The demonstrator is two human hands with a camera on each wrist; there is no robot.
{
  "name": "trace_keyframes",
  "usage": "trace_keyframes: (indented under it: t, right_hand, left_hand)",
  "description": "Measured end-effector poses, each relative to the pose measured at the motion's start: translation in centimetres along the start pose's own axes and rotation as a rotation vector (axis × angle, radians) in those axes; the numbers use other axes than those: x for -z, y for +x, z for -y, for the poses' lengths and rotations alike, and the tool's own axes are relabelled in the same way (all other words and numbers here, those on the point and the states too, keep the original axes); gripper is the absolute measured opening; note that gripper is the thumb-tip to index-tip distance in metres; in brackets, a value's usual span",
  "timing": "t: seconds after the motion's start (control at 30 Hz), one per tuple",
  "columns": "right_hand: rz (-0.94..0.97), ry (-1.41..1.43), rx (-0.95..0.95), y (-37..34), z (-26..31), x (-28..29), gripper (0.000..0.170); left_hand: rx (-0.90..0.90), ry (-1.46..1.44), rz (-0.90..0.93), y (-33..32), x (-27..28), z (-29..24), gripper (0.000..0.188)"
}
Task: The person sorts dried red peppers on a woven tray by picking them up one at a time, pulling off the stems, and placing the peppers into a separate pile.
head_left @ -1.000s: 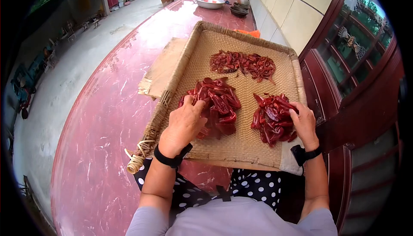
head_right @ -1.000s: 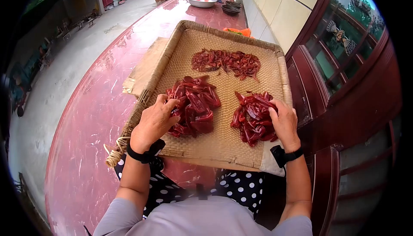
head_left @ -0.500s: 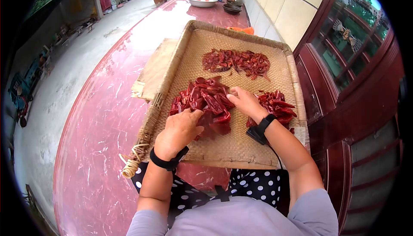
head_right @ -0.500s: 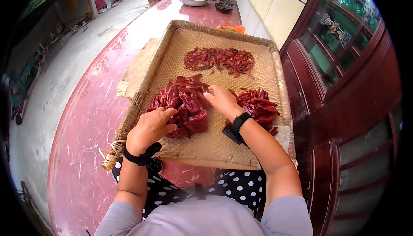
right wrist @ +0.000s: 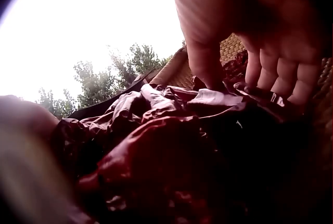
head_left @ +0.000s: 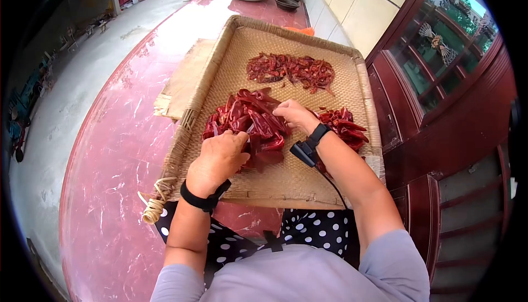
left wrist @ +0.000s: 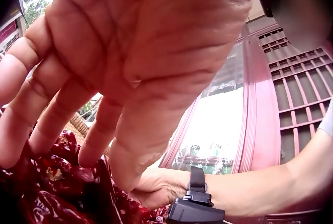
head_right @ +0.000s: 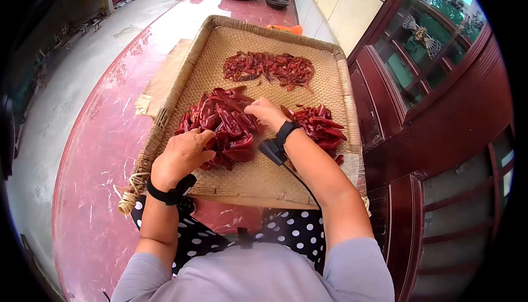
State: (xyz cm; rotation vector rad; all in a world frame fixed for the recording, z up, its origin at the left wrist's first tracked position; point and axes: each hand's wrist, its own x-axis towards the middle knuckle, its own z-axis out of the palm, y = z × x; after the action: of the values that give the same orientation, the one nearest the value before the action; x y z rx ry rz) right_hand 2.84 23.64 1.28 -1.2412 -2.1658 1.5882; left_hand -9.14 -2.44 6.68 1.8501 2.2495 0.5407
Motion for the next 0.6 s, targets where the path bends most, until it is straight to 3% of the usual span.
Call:
trace_keyframes:
  t: [0.03, 0.13, 0.17, 0.2, 0.33, 0.4, 0.5, 0.6]
  right_hand:
    - [-0.116, -0.07, -0.008, -1.0, 0.4, -0.6, 0.03]
    - [-0.01, -0.16, 0.177, -0.4, -0.5, 0.6, 0.049]
    - [-0.01, -0.192, 0.12, -0.3, -0.4, 1.6, 0.049]
    - [-0.123, -0.246, 0.301, 0.1, -1.3, 2.4, 0.041]
    - [-0.314, -0.675, 0.485, -4.1, 1.1, 8.8, 0.038]
    - [-0.447, -0.925, 0.487, -6.1, 2.1, 12.1, 0.034]
    - [-0.511, -1.055, 0.329, -8.1, 1.4, 15.6, 0.033]
    - [-0.42, -1.116, 0.16, -8.4, -0.1, 17.2, 0.03]
  left_hand:
    - [-0.02, 0.003, -0.021, 0.0, -0.3, 0.2, 0.042]
    - [-0.046, 0.01, -0.049, -0.3, -0.6, 0.2, 0.041]
    - [-0.052, -0.006, -0.066, -0.4, -0.5, 0.2, 0.041]
    - [-0.052, -0.003, -0.071, -0.5, -0.6, 0.2, 0.041]
    - [-0.054, -0.009, -0.088, -0.6, -0.7, 0.6, 0.041]
    - [-0.061, -0.02, -0.095, -0.6, -0.8, 0.8, 0.041]
    - [-0.068, -0.008, -0.101, -0.6, -0.8, 0.7, 0.04]
    - [-0.066, 0.005, -0.109, -0.8, -0.5, 0.7, 0.039]
